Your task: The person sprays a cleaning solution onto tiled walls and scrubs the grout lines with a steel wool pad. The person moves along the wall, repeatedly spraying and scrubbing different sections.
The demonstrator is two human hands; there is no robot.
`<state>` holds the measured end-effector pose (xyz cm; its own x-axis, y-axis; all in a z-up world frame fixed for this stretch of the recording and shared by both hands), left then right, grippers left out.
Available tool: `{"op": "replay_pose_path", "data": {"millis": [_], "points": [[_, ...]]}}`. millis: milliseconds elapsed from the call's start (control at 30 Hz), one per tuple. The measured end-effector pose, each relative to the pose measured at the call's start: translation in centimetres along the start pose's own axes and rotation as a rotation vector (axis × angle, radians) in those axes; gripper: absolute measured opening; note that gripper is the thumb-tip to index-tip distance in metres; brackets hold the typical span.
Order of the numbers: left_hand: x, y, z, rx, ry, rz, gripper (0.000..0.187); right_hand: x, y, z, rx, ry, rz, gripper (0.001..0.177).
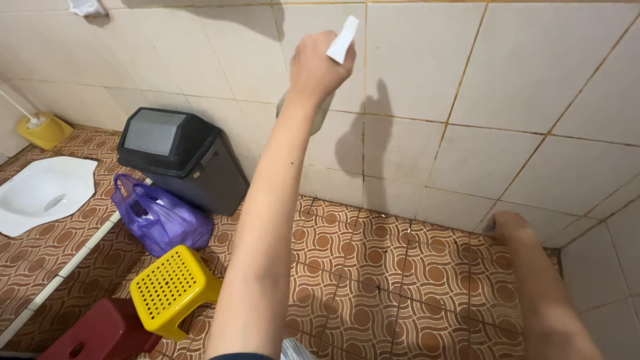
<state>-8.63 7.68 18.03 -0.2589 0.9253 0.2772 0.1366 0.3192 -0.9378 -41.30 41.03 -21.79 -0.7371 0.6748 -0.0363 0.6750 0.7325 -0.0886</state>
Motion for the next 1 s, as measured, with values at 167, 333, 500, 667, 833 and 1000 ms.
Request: {"op": "replay_pose_path", "data": {"millis": [167, 333, 500, 667, 833, 1000], "points": [[-1.7, -0.9, -2.7, 0.127, 0.008, -0.005, 0.028, -0.4, -0.3, -0.2, -0.016, -0.047, 0.021, 0.028], [-2.7, -1.8, -4.8, -0.031, 0.168, -0.259, 0.03, -1.1, -1.3, 0.0, -0.094, -0.017, 0.007, 0.035], [-3.1, -1.8, -5.0, -0.061, 0.15, -0.348, 0.029, -4.4, -3.8, -2.9, 0.21, -0.418, -0.166, 0.023], [-3.9, -1.2, -4.3, -0.025, 0.105, -0.355, 0.031, -9.3, -3.8, -6.5, 0.369, -0.559, -0.328, 0.024], [-5.1, -1.2, -3.8, -0.019, 0.187, -0.37, 0.029, -14.1, -3.3, -13.3, 0.494, -0.672, -0.474, 0.035], [-5.5, -1.2, -3.0, -0.092, 0.232, -0.385, 0.03, -19.1, -6.9, -26.4, 0.906, -0.631, -0.718, 0.034]]}}
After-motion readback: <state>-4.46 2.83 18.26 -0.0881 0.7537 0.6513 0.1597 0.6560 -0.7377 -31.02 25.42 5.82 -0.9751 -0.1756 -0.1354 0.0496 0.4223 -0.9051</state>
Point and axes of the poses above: each hand's wrist, its own y-axis away from the middle knuckle, its own z-axis out of the palm, x = y × z, the point moved 2 cm from there along -y, towards the middle knuckle, and after that the axes turned 13 degrees about x, right-handed, at the moved point
